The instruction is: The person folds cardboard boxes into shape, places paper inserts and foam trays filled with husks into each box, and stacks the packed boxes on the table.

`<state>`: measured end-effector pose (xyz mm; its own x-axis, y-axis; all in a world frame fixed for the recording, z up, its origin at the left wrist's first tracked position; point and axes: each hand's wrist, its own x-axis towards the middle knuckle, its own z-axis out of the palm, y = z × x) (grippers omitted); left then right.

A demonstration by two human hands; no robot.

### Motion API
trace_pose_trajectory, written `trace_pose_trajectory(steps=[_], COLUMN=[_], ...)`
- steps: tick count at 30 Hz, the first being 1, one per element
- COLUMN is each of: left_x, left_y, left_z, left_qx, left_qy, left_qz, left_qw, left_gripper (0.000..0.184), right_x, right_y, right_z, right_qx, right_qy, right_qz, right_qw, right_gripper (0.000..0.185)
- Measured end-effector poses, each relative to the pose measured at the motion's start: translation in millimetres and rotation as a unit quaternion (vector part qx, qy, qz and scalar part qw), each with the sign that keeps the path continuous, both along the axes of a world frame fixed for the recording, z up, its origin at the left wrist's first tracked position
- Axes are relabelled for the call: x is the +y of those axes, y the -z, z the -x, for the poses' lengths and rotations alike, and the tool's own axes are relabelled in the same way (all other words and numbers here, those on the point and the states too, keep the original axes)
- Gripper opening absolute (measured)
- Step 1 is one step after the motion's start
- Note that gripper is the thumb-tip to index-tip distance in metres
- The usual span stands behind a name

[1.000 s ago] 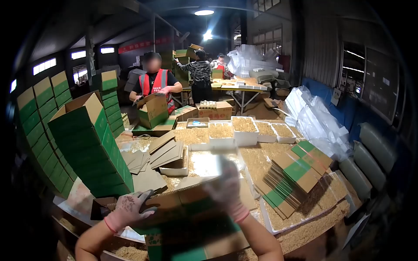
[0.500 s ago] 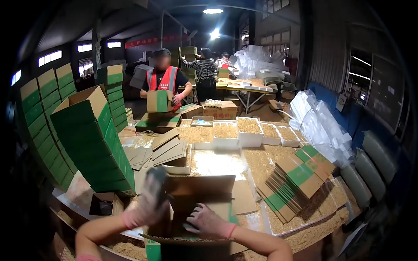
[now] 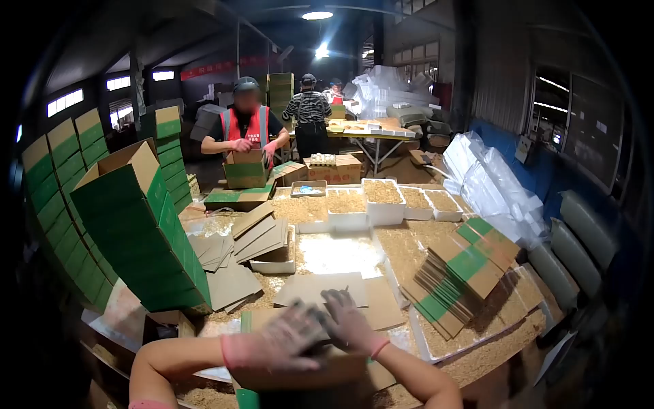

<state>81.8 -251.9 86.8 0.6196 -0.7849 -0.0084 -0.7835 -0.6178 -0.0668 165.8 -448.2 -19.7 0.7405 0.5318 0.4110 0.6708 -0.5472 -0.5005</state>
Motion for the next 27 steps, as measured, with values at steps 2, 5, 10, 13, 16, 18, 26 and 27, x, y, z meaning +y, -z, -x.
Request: trace_pose_trajectory(steps=[2, 5, 10, 13, 16, 18, 26, 27], left_x=[42.8, 94.1, 153.8, 159.0, 168.7, 146.3, 140.2, 148.3], left_y=[47.7, 73.2, 70.9, 148.3, 148.9, 131.5, 132.8, 143.0], left_z=[-27.0, -15.1, 13.3, 32.7, 41.6, 48.5, 56.6, 53.3], left_qx=[-0.074, -0.068, 0.013, 0.254, 0.248, 0.208, 0.146, 0.136], left_qy=[-0.117, -0.184, -0.108, -0.235, -0.089, -0.272, -0.314, -0.314], left_qz=[0.097, 0.132, 0.435, 0.764, 0.836, 0.756, 0.664, 0.667], left_qw=[0.986, 0.972, 0.894, 0.544, 0.481, 0.558, 0.663, 0.662], left_gripper=[0.085, 0.091, 0.090, 0.063, 0.056, 0.052, 0.046, 0.046], right_x=[-9.7, -55.7, -29.4, 13.2, 97.1, 140.0, -147.3, -192.1], right_y=[18.3, 143.1, 23.1, -120.4, -73.8, -7.3, 81.0, 96.0], right_z=[0.6, 42.8, 115.1, 82.1, 101.6, 136.5, 70.3, 56.2], right_qx=[0.148, 0.503, 0.498, 0.157, -0.093, -0.161, -0.043, -0.061], right_qy=[0.016, -0.031, -0.099, -0.110, -0.199, -0.255, 0.336, 0.574], right_qz=[-0.259, -0.506, -0.379, -0.261, 0.004, 0.093, -0.313, -0.383], right_qw=[0.954, 0.700, 0.773, 0.946, 0.976, 0.949, 0.887, 0.721], right_gripper=[0.046, 0.042, 0.032, 0.046, 0.054, 0.053, 0.049, 0.062])
